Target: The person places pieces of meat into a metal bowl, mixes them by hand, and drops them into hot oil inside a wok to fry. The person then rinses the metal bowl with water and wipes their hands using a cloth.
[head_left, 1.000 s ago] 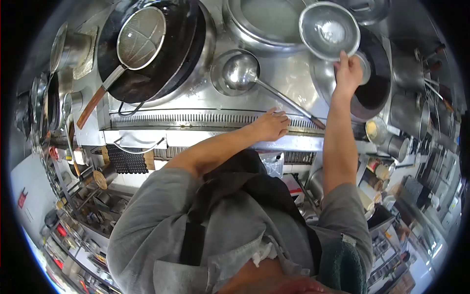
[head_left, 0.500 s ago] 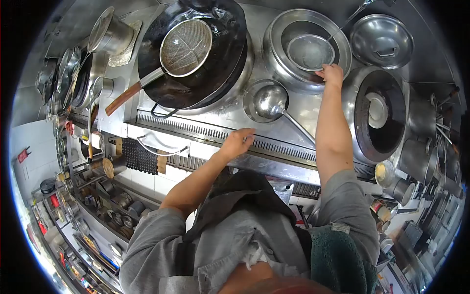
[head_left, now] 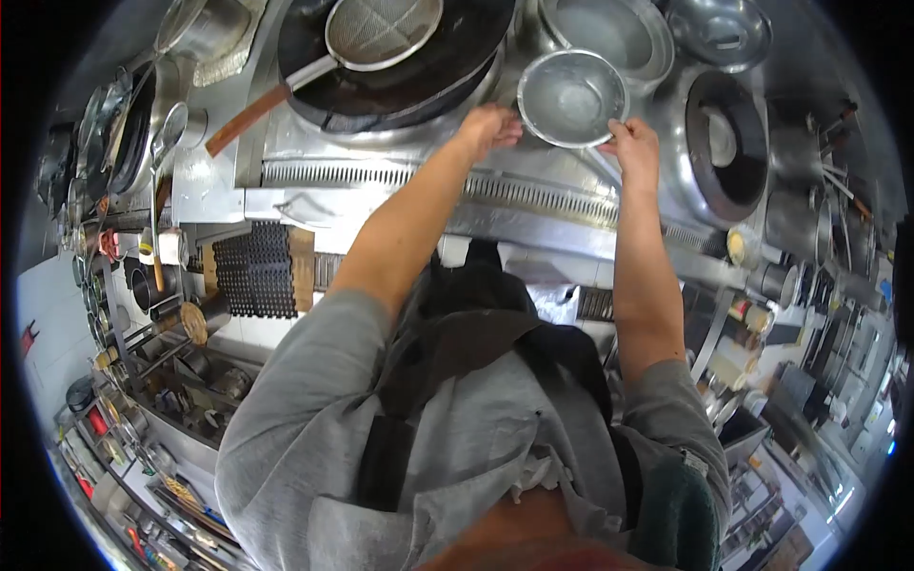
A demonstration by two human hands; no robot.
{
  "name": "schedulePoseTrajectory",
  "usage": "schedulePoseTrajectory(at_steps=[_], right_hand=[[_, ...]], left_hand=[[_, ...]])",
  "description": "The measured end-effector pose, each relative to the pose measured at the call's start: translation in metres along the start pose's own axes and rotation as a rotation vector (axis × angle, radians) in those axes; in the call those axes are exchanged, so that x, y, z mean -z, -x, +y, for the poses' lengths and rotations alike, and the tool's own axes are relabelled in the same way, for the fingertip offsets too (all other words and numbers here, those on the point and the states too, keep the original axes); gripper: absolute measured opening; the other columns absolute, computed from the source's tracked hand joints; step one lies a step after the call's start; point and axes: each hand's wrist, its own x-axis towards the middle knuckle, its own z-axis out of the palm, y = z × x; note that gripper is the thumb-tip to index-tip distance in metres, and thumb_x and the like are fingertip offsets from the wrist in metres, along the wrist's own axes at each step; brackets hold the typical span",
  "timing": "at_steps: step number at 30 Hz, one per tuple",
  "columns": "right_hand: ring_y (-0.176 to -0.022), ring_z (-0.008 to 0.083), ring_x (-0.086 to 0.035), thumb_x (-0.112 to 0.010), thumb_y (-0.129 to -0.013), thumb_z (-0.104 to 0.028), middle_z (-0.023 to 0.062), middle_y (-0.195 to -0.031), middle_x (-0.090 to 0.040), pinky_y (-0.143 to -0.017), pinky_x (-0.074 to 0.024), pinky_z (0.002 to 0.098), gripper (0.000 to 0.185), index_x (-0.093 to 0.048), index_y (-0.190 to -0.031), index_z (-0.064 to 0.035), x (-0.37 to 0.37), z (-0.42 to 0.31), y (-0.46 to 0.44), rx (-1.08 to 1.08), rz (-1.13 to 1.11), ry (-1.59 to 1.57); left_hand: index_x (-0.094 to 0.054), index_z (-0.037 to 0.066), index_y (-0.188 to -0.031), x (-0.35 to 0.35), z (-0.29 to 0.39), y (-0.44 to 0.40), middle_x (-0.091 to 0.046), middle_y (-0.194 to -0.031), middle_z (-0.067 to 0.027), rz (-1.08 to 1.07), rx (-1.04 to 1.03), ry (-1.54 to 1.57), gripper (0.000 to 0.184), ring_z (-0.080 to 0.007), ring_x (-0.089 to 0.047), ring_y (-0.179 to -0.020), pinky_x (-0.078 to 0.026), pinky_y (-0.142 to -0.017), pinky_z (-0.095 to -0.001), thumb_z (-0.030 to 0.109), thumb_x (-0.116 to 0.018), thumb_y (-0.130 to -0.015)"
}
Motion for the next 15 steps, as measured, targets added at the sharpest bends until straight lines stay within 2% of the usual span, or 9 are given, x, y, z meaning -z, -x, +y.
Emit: schedulePoseTrajectory(at_steps=[2, 3, 6, 7, 8, 9, 11, 13, 15], right_hand=[[-0.056, 0.0179, -0.062, -0.061, -0.083, -0.009, 0.0107, -0.066, -0.057, -0.050, -0.0548, 0.0281, 0.022, -0.052, -0.067, 0.0025, -0.025, 0.010, 0.037, -0.013, 0.017, 0.113], [-0.056, 0.0181, -0.062, -0.061, -0.084, -0.010, 0.0108, -0.065, -0.057, -0.050, -0.0547, 0.0282, 0.023, -0.051, -0.067, 0.0025, -0.036, 0.022, 0.049, -0.018, 0.009, 0.155], [-0.057, 0.0188, -0.063, -0.060, -0.084, -0.011, 0.0116, -0.067, -0.057, -0.050, -0.0547, 0.0288, 0.022, -0.052, -0.069, 0.0026, -0.058, 0.037, 0.092, -0.085, 0.036, 0.106], [-0.057, 0.0213, -0.064, -0.059, -0.084, -0.011, 0.0133, -0.067, -0.058, -0.051, -0.0537, 0.0303, 0.021, -0.053, -0.071, 0.0042, -0.062, 0.048, 0.102, -0.166, 0.032, 0.073], [-0.058, 0.0237, -0.066, -0.059, -0.084, -0.010, 0.0151, -0.068, -0.060, -0.051, -0.0526, 0.0319, 0.020, -0.053, -0.073, 0.0059, -0.065, 0.060, 0.110, -0.241, 0.030, 0.037], [-0.060, 0.0254, -0.066, -0.058, -0.084, -0.008, 0.0163, -0.070, -0.060, -0.050, -0.0556, 0.0326, 0.019, -0.053, -0.072, 0.0067, -0.068, 0.072, 0.118, -0.291, 0.040, -0.235], [-0.061, 0.0257, -0.066, -0.058, -0.084, -0.007, 0.0164, -0.071, -0.059, -0.050, -0.0566, 0.0327, 0.019, -0.052, -0.072, 0.0067, -0.064, 0.101, 0.129, -0.330, 0.060, -0.315], [-0.060, 0.0242, -0.064, -0.057, -0.083, -0.005, 0.0156, -0.073, -0.059, -0.050, -0.0572, 0.0318, 0.017, -0.052, -0.071, 0.0065, -0.051, 0.116, 0.138, -0.365, 0.076, -0.403], [-0.058, 0.0229, -0.063, -0.057, -0.083, -0.005, 0.0146, -0.073, -0.058, -0.050, -0.0572, 0.0317, 0.017, -0.052, -0.072, 0.0062, -0.030, 0.125, 0.146, -0.348, 0.132, -0.396]], left_hand=[[-0.061, 0.001, -0.093, 0.012, -0.010, 0.001, -0.062, -0.083, -0.0101, 0.042, 0.040, -0.001, 0.017, -0.0222, -0.063, -0.077, -0.053, -0.065, -0.0358, 0.016, -0.053, -0.088], [-0.062, 0.000, -0.099, 0.012, -0.008, 0.012, -0.064, -0.090, -0.0133, 0.188, 0.082, -0.105, 0.022, -0.0245, -0.064, -0.077, -0.054, -0.069, -0.0419, 0.016, -0.050, -0.090], [-0.062, 0.000, -0.100, 0.053, -0.039, 0.014, -0.065, -0.091, -0.0136, 0.109, 0.114, -0.082, 0.022, -0.0247, -0.063, -0.078, -0.054, -0.068, -0.0439, 0.015, -0.049, -0.090], [-0.063, 0.000, -0.098, 0.069, -0.061, 0.003, -0.065, -0.092, -0.0134, 0.175, 0.088, 0.021, 0.022, -0.0255, -0.064, -0.080, -0.053, -0.069, -0.0431, 0.014, -0.050, -0.089], [-0.063, 0.000, -0.097, 0.083, -0.066, 0.007, -0.066, -0.093, -0.0149, 0.229, 0.070, -0.329, 0.022, -0.0274, -0.064, -0.082, -0.053, -0.071, -0.0430, 0.016, -0.051, -0.088], [-0.063, 0.000, -0.096, 0.096, -0.072, 0.015, -0.066, -0.095, -0.0163, 0.275, 0.049, -0.681, 0.023, -0.0293, -0.064, -0.084, -0.053, -0.072, -0.0430, 0.018, -0.051, -0.088], [-0.065, 0.003, -0.084, 0.115, -0.099, 0.039, -0.066, -0.086, -0.0163, 0.206, -0.643, -1.734, 0.026, -0.0325, -0.064, -0.073, -0.052, -0.064, -0.0429, 0.023, -0.050, -0.085], [-0.065, 0.004, -0.083, 0.099, -0.114, 0.077, -0.066, -0.087, -0.0153, 0.278, -0.520, -1.620, 0.029, -0.0339, -0.064, -0.081, -0.048, -0.079, -0.0457, 0.028, -0.049, -0.087], [-0.064, 0.005, -0.097, 0.076, -0.114, 0.110, -0.064, -0.099, -0.0145, 0.231, -0.651, -1.748, 0.033, -0.0302, -0.059, -0.099, -0.039, -0.093, -0.0486, 0.031, -0.046, -0.089]])
